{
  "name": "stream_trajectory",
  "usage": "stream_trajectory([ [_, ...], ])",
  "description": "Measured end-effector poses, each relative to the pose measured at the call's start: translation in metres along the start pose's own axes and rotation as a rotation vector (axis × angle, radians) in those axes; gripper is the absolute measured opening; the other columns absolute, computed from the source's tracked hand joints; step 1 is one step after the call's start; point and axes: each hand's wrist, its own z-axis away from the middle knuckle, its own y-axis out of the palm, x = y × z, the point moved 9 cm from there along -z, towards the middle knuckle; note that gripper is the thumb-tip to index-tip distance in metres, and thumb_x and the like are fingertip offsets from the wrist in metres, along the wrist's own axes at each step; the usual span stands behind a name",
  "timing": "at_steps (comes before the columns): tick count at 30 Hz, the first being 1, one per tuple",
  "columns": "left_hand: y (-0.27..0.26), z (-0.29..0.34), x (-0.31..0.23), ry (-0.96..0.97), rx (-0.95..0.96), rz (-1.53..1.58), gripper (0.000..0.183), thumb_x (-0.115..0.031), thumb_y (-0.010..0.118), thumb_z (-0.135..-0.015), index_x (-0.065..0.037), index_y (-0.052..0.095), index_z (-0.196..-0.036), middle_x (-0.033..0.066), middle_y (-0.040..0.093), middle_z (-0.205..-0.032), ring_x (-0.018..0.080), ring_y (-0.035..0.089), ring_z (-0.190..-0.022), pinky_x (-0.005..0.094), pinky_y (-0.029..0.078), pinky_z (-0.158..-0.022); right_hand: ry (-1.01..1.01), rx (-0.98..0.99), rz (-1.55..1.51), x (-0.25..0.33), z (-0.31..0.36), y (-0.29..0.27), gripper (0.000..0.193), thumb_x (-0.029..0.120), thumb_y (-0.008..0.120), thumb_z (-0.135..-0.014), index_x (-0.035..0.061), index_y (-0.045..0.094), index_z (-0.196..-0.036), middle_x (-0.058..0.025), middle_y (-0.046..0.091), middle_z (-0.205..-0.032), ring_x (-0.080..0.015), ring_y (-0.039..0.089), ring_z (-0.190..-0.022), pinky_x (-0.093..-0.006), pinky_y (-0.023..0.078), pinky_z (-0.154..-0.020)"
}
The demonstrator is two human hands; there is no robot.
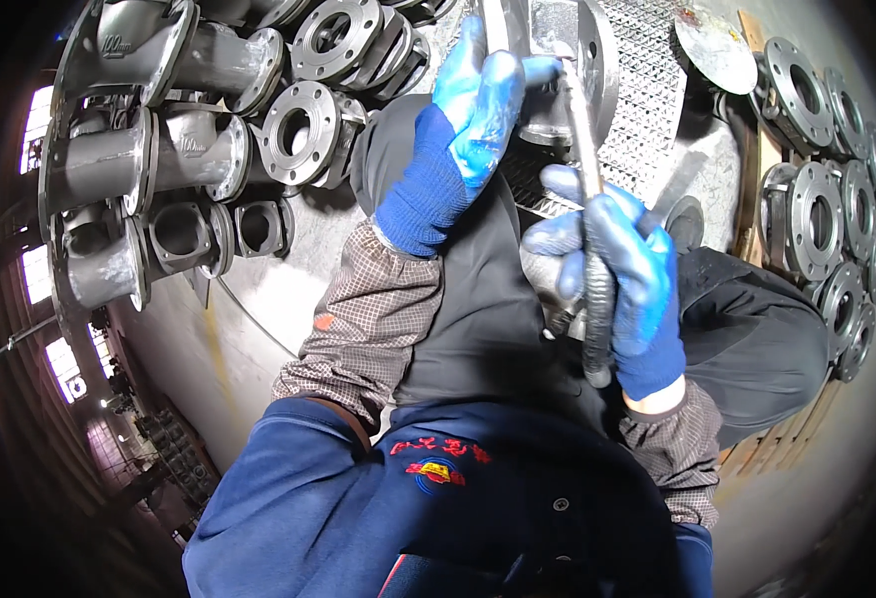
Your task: The person handles a metal flange, turns it over, and uses a tool to grind the interior edges and surfaces of the part.
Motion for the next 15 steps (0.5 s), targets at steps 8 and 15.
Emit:
stream_trajectory([
  [8, 0.006, 0.013, 0.036, -0.268, 0.081, 0.343, 0.062, -0.046, 0.026, -0.099, 0.004, 0.059, -0.116, 0.0147, 0.063, -0.111, 0.0166, 0.057, -0.105, 0.0282, 0.043, -0.096, 0.088, 0.288, -0.231, -0.019, -0.041, 0.038, 0.041, 0.035, 0.045, -0.095, -0.002, 0.062, -0.101, -0.0111, 0.067, -0.076, -0.0106, 0.052, -0.051, -0.02, 0.041, -0.049],
  [15, 0.006, 0.019, 0.035, -0.357, 0.032, 0.474, 0.048, -0.034, 0.031, -0.102, 0.004, 0.057, -0.113, 0.0129, 0.068, -0.098, 0.0139, 0.062, -0.088, 0.0287, 0.048, -0.086, 0.182, 0.243, 0.004, -0.021, -0.044, 0.048, 0.035, 0.03, 0.052, -0.093, -0.0011, 0.066, -0.086, -0.011, 0.065, -0.065, -0.0112, 0.058, -0.054, -0.022, 0.044, -0.049],
])
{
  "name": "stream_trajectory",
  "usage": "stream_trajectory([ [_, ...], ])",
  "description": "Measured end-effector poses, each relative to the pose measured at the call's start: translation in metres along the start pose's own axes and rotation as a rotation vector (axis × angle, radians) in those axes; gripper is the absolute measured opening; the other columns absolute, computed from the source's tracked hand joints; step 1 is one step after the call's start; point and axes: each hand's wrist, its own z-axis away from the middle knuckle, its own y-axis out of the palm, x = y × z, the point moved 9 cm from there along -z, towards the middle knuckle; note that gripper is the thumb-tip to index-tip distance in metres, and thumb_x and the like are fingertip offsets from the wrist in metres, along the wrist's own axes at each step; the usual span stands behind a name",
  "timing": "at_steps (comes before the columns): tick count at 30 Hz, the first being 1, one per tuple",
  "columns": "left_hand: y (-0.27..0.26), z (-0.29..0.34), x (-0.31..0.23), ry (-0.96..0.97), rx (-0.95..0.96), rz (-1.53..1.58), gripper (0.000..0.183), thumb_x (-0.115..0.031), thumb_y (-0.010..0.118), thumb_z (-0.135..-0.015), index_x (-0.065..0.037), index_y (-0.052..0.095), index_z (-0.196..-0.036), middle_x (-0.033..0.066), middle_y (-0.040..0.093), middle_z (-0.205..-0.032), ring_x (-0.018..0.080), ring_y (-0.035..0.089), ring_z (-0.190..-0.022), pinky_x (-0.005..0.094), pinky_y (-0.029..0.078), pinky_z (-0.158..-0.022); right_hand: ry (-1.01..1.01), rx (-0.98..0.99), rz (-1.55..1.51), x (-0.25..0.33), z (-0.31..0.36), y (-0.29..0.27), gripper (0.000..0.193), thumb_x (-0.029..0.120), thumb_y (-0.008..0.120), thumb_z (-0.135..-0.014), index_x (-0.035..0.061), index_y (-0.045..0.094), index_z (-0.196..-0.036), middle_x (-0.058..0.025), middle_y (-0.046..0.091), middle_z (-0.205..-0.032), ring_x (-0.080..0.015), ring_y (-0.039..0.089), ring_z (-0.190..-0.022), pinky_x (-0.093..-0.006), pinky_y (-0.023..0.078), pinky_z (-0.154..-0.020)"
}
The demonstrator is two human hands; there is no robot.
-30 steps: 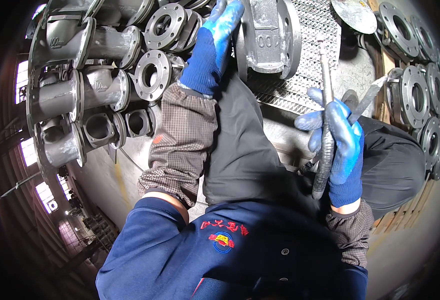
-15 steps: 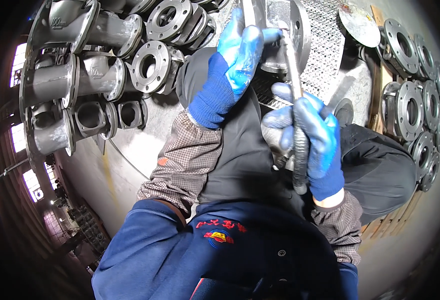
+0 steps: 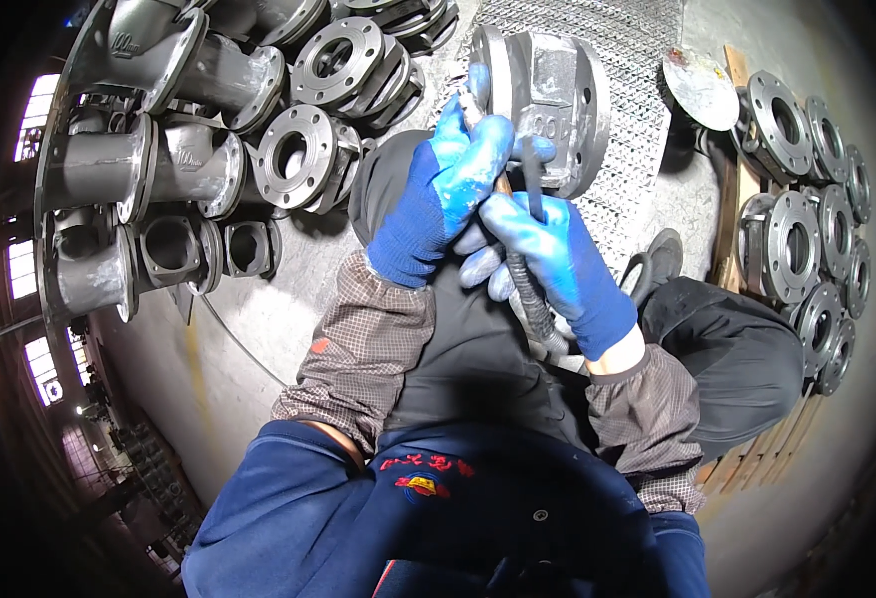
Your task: The person handles a metal flange, turns it over, and uses a tool to grind the interior edges and surfaces of the part.
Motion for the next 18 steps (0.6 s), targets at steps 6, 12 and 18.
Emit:
stream_trajectory([
  [6, 0.005, 0.0, 0.004, 0.118, -0.215, 0.107, 0.054, -0.026, 0.042, -0.099, 0.003, 0.024, -0.141, 0.0137, 0.066, -0.103, 0.0156, 0.061, -0.093, 0.0272, 0.049, -0.085, -0.619, -0.588, 1.301, 0.044, 0.023, -0.023, 0.013, 0.011, 0.067, -0.076, 0.007, 0.066, -0.088, -0.0175, 0.063, -0.074, -0.0351, 0.058, -0.061, -0.0356, 0.047, -0.055],
  [12, -0.024, -0.019, -0.027, 0.406, -0.325, -0.141, 0.04, -0.022, 0.039, -0.099, 0.001, 0.046, -0.131, 0.0141, 0.054, -0.125, 0.0199, 0.051, -0.117, 0.0289, 0.039, -0.1, -0.465, -0.865, 0.73, 0.049, 0.039, -0.14, 0.025, 0.029, 0.069, -0.084, 0.0044, 0.067, -0.088, -0.0052, 0.056, -0.058, -0.0092, 0.051, -0.054, -0.0284, 0.042, -0.05],
  [18, -0.023, -0.064, 0.023, 0.057, -0.357, 0.138, 0.073, -0.035, 0.061, -0.089, -0.003, 0.024, -0.144, 0.0145, 0.051, -0.127, 0.0184, 0.052, -0.112, 0.0267, 0.042, -0.095, -0.291, -0.866, 0.84, 0.056, -0.019, -0.255, 0.032, 0.032, 0.068, -0.084, 0.0005, 0.065, -0.083, -0.0079, 0.056, -0.055, -0.0127, 0.053, -0.046, -0.0272, 0.041, -0.047],
])
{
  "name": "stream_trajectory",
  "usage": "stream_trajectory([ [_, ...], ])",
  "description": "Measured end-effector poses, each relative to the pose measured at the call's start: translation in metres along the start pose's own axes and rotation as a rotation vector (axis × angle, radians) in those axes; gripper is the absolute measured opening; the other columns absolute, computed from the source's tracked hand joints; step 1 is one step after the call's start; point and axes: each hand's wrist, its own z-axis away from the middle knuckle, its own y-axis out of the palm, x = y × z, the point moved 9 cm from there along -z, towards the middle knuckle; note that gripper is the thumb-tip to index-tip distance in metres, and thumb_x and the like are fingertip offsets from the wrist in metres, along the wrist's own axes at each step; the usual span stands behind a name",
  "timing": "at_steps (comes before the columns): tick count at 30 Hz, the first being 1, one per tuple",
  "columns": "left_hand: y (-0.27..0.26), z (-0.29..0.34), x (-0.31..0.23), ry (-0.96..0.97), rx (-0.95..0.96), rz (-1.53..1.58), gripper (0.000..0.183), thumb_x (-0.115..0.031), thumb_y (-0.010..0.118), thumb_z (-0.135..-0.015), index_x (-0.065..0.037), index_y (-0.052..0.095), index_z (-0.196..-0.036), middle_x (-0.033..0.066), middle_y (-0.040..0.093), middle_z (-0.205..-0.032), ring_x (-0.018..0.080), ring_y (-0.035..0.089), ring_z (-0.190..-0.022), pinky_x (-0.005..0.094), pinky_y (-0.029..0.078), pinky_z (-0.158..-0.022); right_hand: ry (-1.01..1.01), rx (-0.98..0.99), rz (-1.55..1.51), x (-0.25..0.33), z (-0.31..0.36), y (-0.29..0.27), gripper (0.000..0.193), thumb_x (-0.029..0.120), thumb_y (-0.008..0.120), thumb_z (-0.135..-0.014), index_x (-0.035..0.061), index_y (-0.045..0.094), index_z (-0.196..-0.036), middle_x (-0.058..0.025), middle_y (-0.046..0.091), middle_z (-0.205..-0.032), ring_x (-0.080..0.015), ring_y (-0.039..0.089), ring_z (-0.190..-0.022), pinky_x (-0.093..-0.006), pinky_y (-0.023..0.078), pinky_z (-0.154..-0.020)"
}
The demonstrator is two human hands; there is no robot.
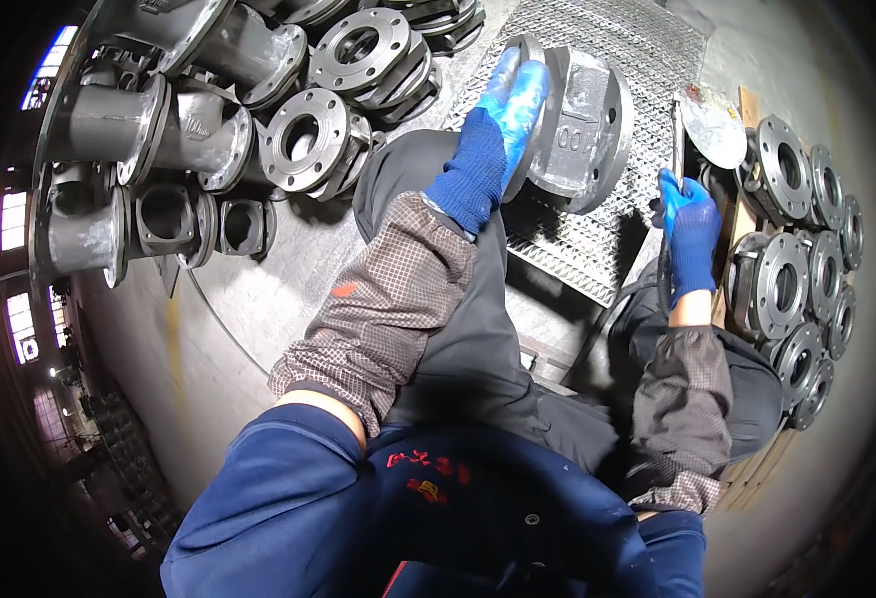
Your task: The person handles a metal flange, turns it over, and uses a tool to grind the interior edges and surfaces of the part.
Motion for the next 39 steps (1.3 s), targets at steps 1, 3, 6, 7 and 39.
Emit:
stream_trajectory([
  [1, 0.0, 0.003, 0.002, -0.009, 0.01, 0.176, 0.084, -0.038, 0.065, -0.086, -0.004, 0.018, -0.146, 0.017, 0.051, -0.126, 0.0203, 0.052, -0.112, 0.0283, 0.043, -0.095, 0.03, 0.016, 0.032, 0.012, 0.001, 0.008, 0.032, 0.033, 0.068, -0.084, 0.0012, 0.065, -0.082, -0.0077, 0.055, -0.055, -0.0127, 0.053, -0.046, -0.0279, 0.042, -0.047],
  [3, -0.004, -0.003, 0.012, 0.031, 0.077, 0.084, 0.096, -0.036, 0.069, -0.081, -0.007, 0.007, -0.148, 0.0211, 0.051, -0.125, 0.0231, 0.055, -0.11, 0.0294, 0.046, -0.091, -0.016, 0.038, 0.118, 0.027, -0.01, 0.018, 0.036, 0.038, 0.067, -0.083, 0.002, 0.065, -0.081, -0.0125, 0.056, -0.056, -0.0216, 0.058, -0.049, -0.0338, 0.044, -0.05],
  [6, 0.016, 0.002, 0.014, -0.157, 0.07, 0.019, 0.096, -0.02, 0.074, -0.077, -0.008, 0.009, -0.147, 0.018, 0.051, -0.126, 0.0232, 0.055, -0.109, 0.0282, 0.048, -0.089, -0.115, -0.002, 0.365, 0.023, -0.04, 0.011, 0.044, 0.044, 0.064, -0.081, -0.0001, 0.063, -0.082, -0.0231, 0.06, -0.072, -0.0383, 0.059, -0.068, -0.0411, 0.045, -0.061],
  [7, 0.013, 0.001, 0.016, -0.157, 0.066, 0.018, 0.096, -0.02, 0.074, -0.077, -0.008, 0.009, -0.147, 0.018, 0.051, -0.126, 0.0232, 0.055, -0.109, 0.0282, 0.048, -0.089, -0.16, 0.009, 0.353, 0.028, -0.047, 0.015, 0.044, 0.044, 0.065, -0.081, 0.0003, 0.064, -0.084, -0.0227, 0.061, -0.074, -0.0376, 0.06, -0.07, -0.0408, 0.046, -0.063],
  [39, 0.011, -0.022, 0.002, -0.07, 0.109, 0.231, 0.054, -0.021, 0.061, -0.089, 0.002, 0.04, -0.133, 0.0067, 0.059, -0.103, 0.0112, 0.059, -0.087, 0.0237, 0.051, -0.073, 0.139, 0.196, -0.568, 0.089, 0.158, 0.049, 0.039, 0.01, 0.047, -0.097, 0.0075, 0.045, -0.136, -0.0054, 0.065, -0.099, -0.0027, 0.053, -0.068, -0.0166, 0.043, -0.057],
])
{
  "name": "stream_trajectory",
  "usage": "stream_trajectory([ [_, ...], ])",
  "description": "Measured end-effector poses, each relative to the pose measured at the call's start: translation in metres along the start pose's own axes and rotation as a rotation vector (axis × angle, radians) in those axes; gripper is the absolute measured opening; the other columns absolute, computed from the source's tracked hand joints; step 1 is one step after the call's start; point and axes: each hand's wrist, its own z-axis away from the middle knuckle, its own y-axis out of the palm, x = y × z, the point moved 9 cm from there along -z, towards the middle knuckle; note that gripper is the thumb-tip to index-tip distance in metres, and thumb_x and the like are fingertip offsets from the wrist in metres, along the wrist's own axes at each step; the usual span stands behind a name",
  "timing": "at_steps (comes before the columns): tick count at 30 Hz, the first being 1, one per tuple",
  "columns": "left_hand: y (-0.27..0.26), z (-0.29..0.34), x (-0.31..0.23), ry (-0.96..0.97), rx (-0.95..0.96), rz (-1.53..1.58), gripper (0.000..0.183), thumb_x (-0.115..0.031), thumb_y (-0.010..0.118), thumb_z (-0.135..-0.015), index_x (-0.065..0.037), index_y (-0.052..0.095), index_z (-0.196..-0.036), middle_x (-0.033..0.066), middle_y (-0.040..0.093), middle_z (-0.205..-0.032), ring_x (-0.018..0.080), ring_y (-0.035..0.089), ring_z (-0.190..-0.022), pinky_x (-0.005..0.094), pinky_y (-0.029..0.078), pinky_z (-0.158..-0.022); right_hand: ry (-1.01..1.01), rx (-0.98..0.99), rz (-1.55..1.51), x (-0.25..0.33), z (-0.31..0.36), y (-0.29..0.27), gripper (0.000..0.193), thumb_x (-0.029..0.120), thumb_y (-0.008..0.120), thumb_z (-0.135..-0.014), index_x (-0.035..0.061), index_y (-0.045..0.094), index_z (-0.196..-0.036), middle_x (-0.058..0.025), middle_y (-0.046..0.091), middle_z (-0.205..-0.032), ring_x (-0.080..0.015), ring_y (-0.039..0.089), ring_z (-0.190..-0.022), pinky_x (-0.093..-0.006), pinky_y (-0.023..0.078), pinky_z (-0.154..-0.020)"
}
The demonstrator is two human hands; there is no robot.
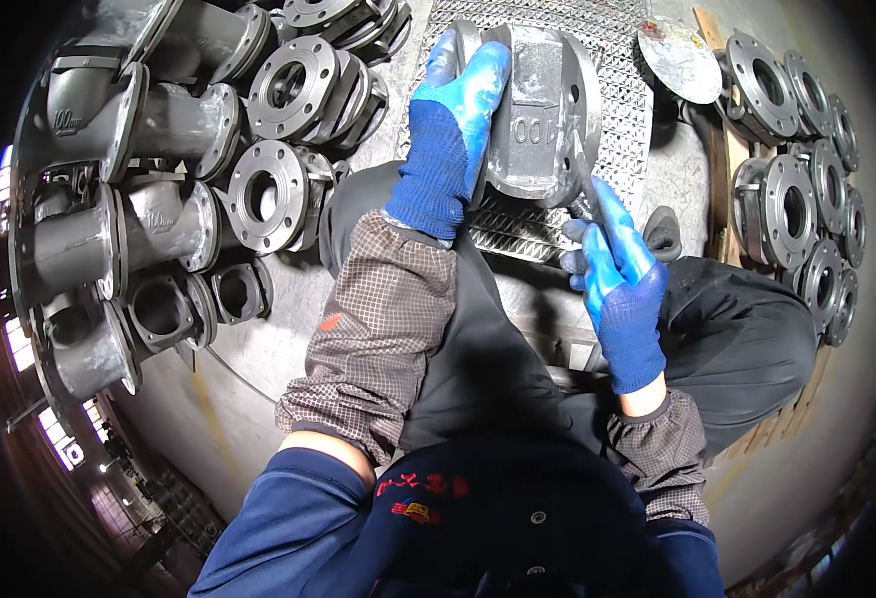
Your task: The person handles a metal flange, turns it over, and uses a tool to grind the interior edges and surfaces of the part.
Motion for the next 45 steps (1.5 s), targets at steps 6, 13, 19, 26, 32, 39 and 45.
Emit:
stream_trajectory([
  [6, 0.007, 0.001, -0.008, 0.01, 0.012, 0.02, 0.051, -0.022, 0.061, -0.088, 0.001, 0.042, -0.13, 0.0068, 0.06, -0.103, 0.0125, 0.06, -0.087, 0.0248, 0.052, -0.074, -0.411, -0.132, 0.325, 0.022, -0.006, -0.008, 0.034, 0.005, 0.05, -0.094, 0.0038, 0.053, -0.128, -0.0059, 0.064, -0.106, -0.0028, 0.055, -0.073, -0.0161, 0.042, -0.06],
  [13, 0.007, -0.002, -0.009, 0.077, 0.037, 0.022, 0.057, -0.023, 0.063, -0.088, 0.001, 0.039, -0.133, 0.0093, 0.06, -0.106, 0.0135, 0.061, -0.089, 0.0254, 0.053, -0.075, -0.394, -0.192, 0.323, 0.026, -0.002, -0.003, 0.032, 0.0, 0.053, -0.09, -0.0022, 0.056, -0.123, -0.0135, 0.062, -0.118, -0.0176, 0.058, -0.105, -0.0281, 0.044, -0.091],
  [19, 0.004, -0.003, -0.003, 0.039, 0.025, 0.067, 0.064, -0.023, 0.063, -0.087, 0.001, 0.032, -0.137, 0.0105, 0.06, -0.106, 0.0144, 0.062, -0.089, 0.0259, 0.053, -0.075, -0.473, -0.23, 0.392, 0.031, -0.002, 0.0, 0.031, -0.001, 0.055, -0.089, -0.0037, 0.057, -0.12, -0.0139, 0.062, -0.117, -0.018, 0.058, -0.107, -0.0288, 0.044, -0.093],
  [26, 0.005, -0.006, -0.003, 0.129, 0.092, 0.065, 0.059, -0.023, 0.063, -0.087, 0.001, 0.036, -0.134, 0.0103, 0.059, -0.105, 0.0145, 0.061, -0.089, 0.0259, 0.053, -0.075, -0.556, -0.267, 0.464, 0.028, -0.002, -0.001, 0.034, -0.004, 0.056, -0.088, -0.0022, 0.057, -0.121, -0.0122, 0.063, -0.116, -0.0153, 0.06, -0.102, -0.0268, 0.046, -0.087],
  [32, 0.006, -0.003, -0.006, 0.16, 0.066, 0.102, 0.055, -0.023, 0.064, -0.087, 0.001, 0.04, -0.131, 0.01, 0.059, -0.105, 0.0139, 0.061, -0.088, 0.0257, 0.053, -0.075, -0.564, -0.268, 0.434, 0.027, -0.004, 0.0, 0.037, -0.007, 0.056, -0.086, -0.0011, 0.057, -0.123, -0.0105, 0.063, -0.115, -0.0111, 0.06, -0.097, -0.0231, 0.048, -0.081],
  [39, 0.003, -0.002, -0.013, 0.209, 0.052, 0.03, 0.051, -0.023, 0.061, -0.088, 0.001, 0.042, -0.13, 0.0106, 0.06, -0.106, 0.0145, 0.061, -0.09, 0.0259, 0.051, -0.077, -0.692, -0.305, 0.511, 0.042, 0.002, 0.006, 0.033, -0.005, 0.06, -0.08, -0.0028, 0.062, -0.113, -0.0154, 0.066, -0.104, -0.0244, 0.065, -0.084, -0.0294, 0.051, -0.075],
  [45, 0.005, -0.002, -0.014, 0.17, 0.045, -0.073, 0.045, -0.02, 0.056, -0.09, 0.001, 0.044, -0.129, 0.0115, 0.059, -0.109, 0.0169, 0.059, -0.095, 0.027, 0.048, -0.082, -0.693, -0.312, 0.579, 0.038, 0.003, 0.002, 0.038, -0.006, 0.06, -0.077, 0.0011, 0.063, -0.114, -0.0144, 0.066, -0.103, -0.0254, 0.064, -0.082, -0.0315, 0.051, -0.075],
])
